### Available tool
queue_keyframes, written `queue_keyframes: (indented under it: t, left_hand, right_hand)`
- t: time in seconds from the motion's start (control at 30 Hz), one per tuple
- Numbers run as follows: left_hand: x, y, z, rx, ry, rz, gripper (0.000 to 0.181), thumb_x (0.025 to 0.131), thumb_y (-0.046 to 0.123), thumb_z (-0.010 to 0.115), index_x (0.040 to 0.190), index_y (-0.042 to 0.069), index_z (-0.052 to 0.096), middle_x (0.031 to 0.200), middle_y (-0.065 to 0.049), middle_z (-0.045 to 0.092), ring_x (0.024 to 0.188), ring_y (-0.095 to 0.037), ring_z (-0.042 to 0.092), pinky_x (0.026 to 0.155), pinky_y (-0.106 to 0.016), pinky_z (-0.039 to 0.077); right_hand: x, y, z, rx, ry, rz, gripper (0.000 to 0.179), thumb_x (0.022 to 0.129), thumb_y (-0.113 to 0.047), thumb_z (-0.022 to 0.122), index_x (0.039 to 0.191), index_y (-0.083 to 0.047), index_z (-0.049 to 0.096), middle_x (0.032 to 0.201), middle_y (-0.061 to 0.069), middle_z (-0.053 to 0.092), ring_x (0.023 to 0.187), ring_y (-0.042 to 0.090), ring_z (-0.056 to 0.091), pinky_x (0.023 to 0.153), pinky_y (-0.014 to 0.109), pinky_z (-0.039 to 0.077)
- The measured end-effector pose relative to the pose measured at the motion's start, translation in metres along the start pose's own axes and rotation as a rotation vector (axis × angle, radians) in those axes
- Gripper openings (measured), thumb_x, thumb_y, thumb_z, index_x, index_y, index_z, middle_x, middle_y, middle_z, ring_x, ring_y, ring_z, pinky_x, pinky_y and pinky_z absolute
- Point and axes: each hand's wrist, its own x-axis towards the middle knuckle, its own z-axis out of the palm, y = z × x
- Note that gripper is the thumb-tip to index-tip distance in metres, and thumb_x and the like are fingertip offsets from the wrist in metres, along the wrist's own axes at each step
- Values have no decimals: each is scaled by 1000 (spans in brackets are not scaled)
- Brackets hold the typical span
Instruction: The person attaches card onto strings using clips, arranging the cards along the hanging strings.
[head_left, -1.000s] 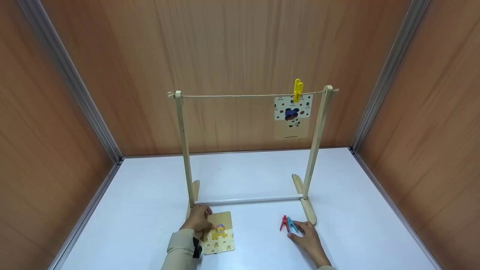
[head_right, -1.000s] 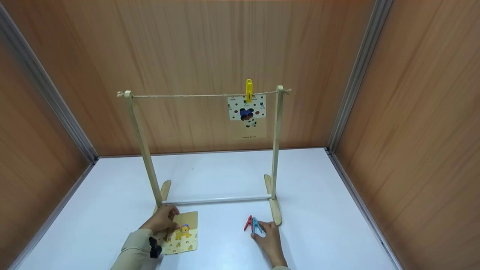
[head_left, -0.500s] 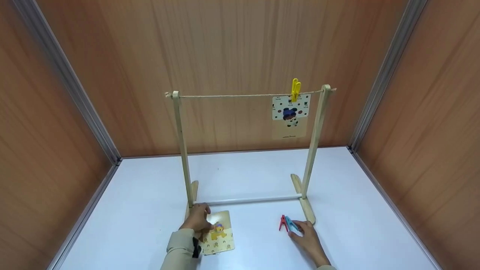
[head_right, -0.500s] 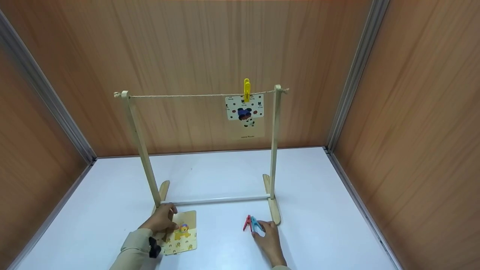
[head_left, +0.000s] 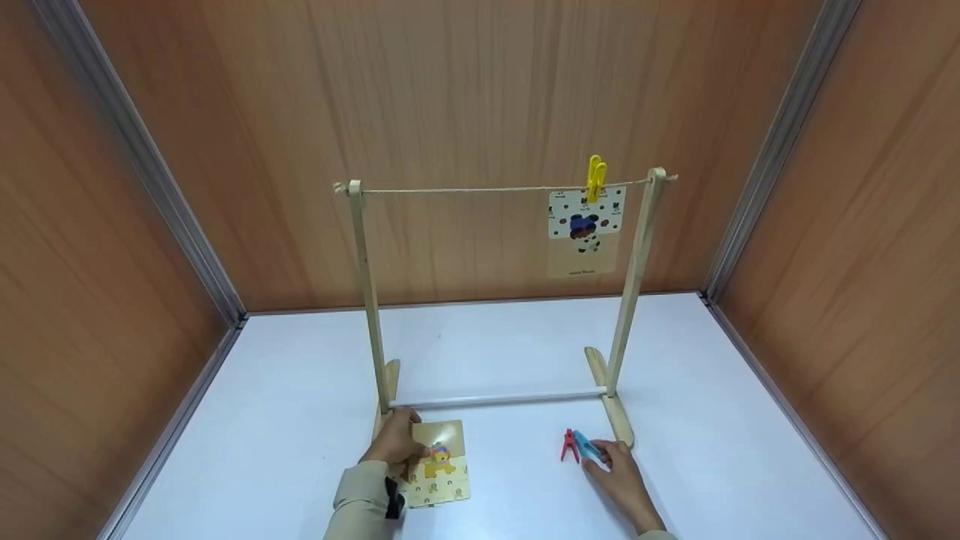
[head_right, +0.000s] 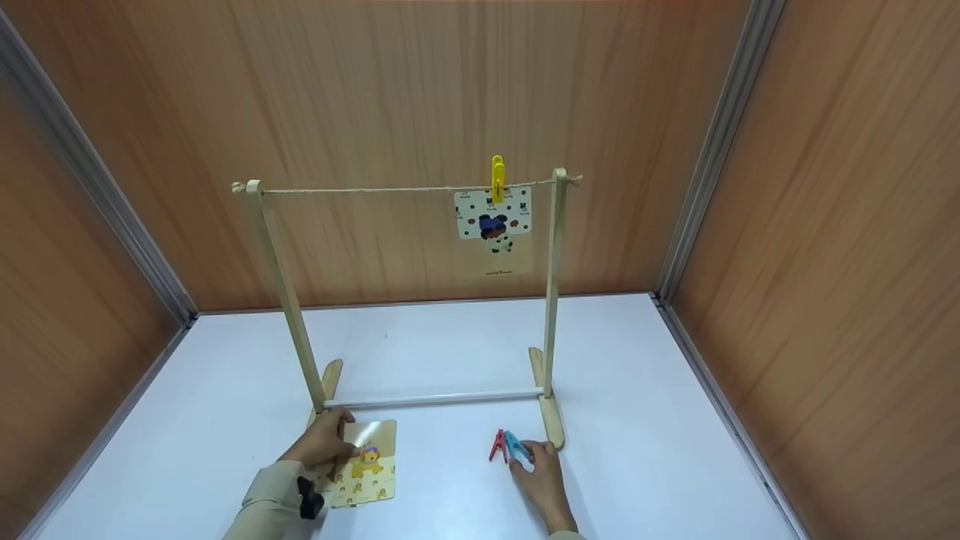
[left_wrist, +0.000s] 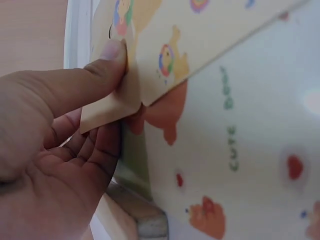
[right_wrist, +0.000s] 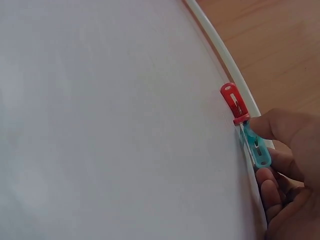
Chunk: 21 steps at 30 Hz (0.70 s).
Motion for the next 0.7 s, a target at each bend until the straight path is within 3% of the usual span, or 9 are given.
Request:
queue_keyframes:
  t: [0.3, 0.7]
  left_hand:
    - [-2, -2, 1, -124, -8, -65, 50, 71, -6, 78, 112, -1, 49, 102, -18, 55, 81, -26, 61, 59, -33, 55]
    - [0, -5, -3, -131, 14, -54, 45, 72, -5, 77, 110, 0, 53, 101, -16, 56, 84, -25, 57, 62, -32, 52]
  right_hand:
    - [0, 0, -1, 0, 8, 43, 38, 88, -18, 67, 117, 5, 57, 94, 6, 49, 85, 14, 45, 76, 28, 40]
    - [3, -2, -2, 27, 10, 94, 38, 90, -16, 61, 119, 7, 50, 101, 12, 54, 90, 18, 51, 78, 31, 44]
